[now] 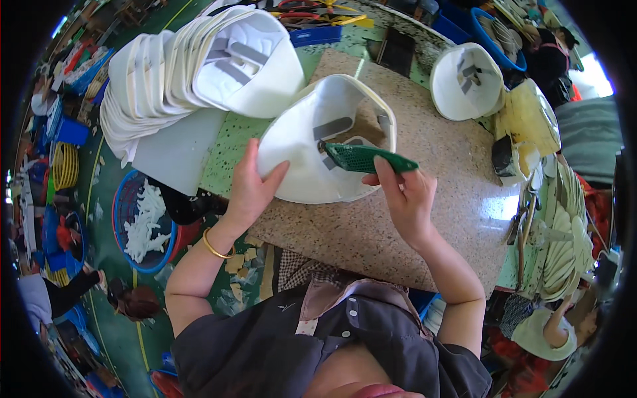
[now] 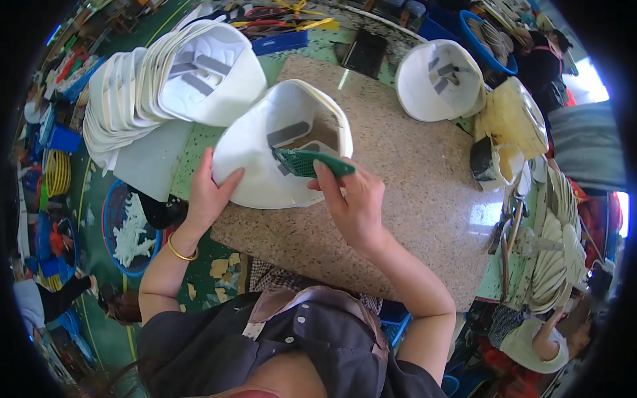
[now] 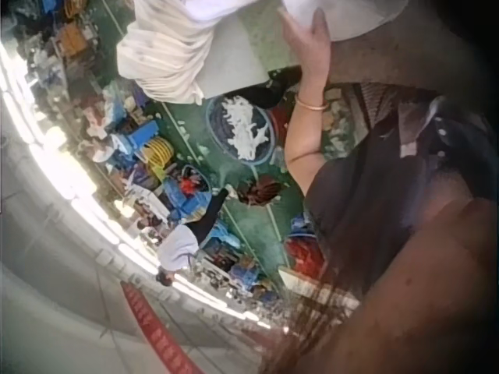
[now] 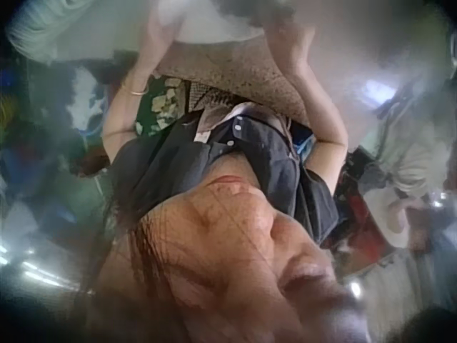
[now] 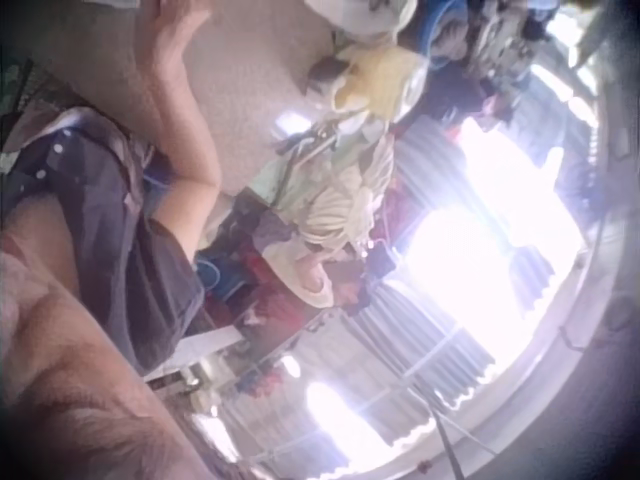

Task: The person applies adhesive to shoe components using a scraper tool, presses the parts together by hand, and stacks them on the table.

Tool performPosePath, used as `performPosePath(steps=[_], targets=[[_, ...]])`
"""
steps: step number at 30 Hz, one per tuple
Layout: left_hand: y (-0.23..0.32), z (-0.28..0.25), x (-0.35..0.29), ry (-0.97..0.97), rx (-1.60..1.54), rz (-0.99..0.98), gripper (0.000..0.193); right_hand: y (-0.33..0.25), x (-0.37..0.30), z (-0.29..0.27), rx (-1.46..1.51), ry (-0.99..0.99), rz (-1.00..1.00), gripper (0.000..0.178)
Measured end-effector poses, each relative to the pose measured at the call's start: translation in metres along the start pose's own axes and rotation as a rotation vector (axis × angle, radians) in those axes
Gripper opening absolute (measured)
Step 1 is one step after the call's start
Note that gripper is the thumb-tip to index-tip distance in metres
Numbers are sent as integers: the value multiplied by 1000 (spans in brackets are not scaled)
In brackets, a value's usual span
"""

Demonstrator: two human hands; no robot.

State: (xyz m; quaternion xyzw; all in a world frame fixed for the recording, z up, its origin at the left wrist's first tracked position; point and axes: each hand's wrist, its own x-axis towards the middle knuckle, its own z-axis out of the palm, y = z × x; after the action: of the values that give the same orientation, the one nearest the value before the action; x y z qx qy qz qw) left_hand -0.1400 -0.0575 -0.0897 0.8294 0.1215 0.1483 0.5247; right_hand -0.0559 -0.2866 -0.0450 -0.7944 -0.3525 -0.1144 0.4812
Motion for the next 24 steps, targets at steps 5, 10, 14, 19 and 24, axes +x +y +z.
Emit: performPosePath(steps=[5,10,14,19,24], targets=[[-8,0,-2,31,14,126,38,10,15,4,-537,-143,13,21],[-9,-2,-3,7,33,83,38,9,-6,11,-381,-174,-34,14],[-10,-3,-4,-16,40,-29,38,-2,11,11,-267,-13,-57,10],[-11,-2,-3,-42,-4,-67,38,-1,12,40,-130,-79,-114,5],[-9,6,-2,11,23,7,38,-20,-9,8,-183,-117,-1,7]])
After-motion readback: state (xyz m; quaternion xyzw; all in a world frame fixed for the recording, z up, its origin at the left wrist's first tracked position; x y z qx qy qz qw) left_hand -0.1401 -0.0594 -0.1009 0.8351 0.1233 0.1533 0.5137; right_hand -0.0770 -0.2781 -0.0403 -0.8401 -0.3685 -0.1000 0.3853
